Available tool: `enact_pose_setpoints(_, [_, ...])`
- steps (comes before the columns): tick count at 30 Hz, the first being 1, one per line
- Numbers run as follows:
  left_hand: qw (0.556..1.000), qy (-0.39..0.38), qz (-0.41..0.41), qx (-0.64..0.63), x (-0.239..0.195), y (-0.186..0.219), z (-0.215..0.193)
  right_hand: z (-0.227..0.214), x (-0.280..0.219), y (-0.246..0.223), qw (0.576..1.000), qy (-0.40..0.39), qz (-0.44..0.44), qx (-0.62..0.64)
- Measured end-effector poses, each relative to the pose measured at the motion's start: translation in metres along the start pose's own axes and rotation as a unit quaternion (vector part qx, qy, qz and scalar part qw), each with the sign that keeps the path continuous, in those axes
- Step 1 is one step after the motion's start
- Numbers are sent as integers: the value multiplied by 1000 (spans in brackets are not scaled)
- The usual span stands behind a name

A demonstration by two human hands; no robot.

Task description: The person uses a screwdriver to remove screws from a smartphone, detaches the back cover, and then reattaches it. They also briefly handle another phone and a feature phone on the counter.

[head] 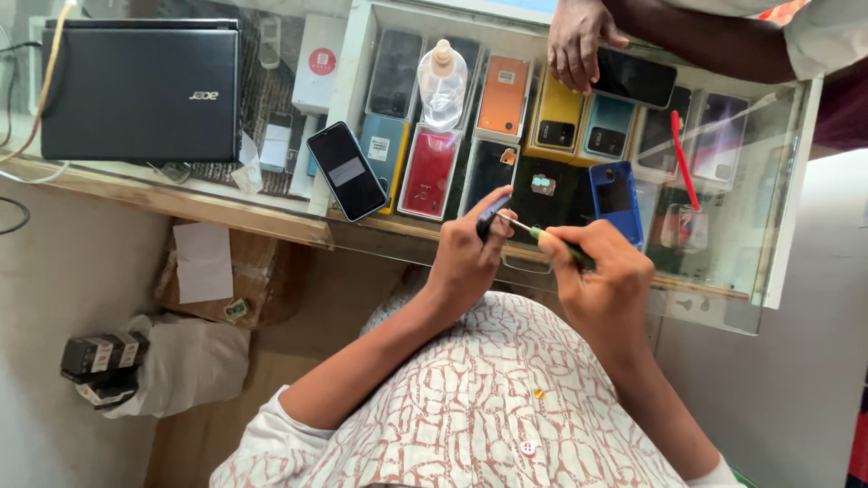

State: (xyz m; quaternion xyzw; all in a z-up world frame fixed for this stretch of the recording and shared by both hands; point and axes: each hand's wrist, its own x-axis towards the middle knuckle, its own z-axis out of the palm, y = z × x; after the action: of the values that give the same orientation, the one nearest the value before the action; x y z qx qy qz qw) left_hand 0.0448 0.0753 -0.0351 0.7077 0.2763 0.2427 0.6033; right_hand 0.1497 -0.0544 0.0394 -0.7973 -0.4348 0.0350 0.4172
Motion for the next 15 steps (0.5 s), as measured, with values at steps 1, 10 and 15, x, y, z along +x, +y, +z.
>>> enact_pose_setpoints(1, [1000,3,-8,2,0,0,-1,1,0,0,1000,-16,24,4])
enact_pose_setpoints(10, [1000,-6,-16,-5,8,-3,-13,16,11,-2,999,-25,42,24])
enact_pose_setpoints(15, [1000,-7,-14,-21,12,-8,-14,19,13,-3,999,-13,26,16])
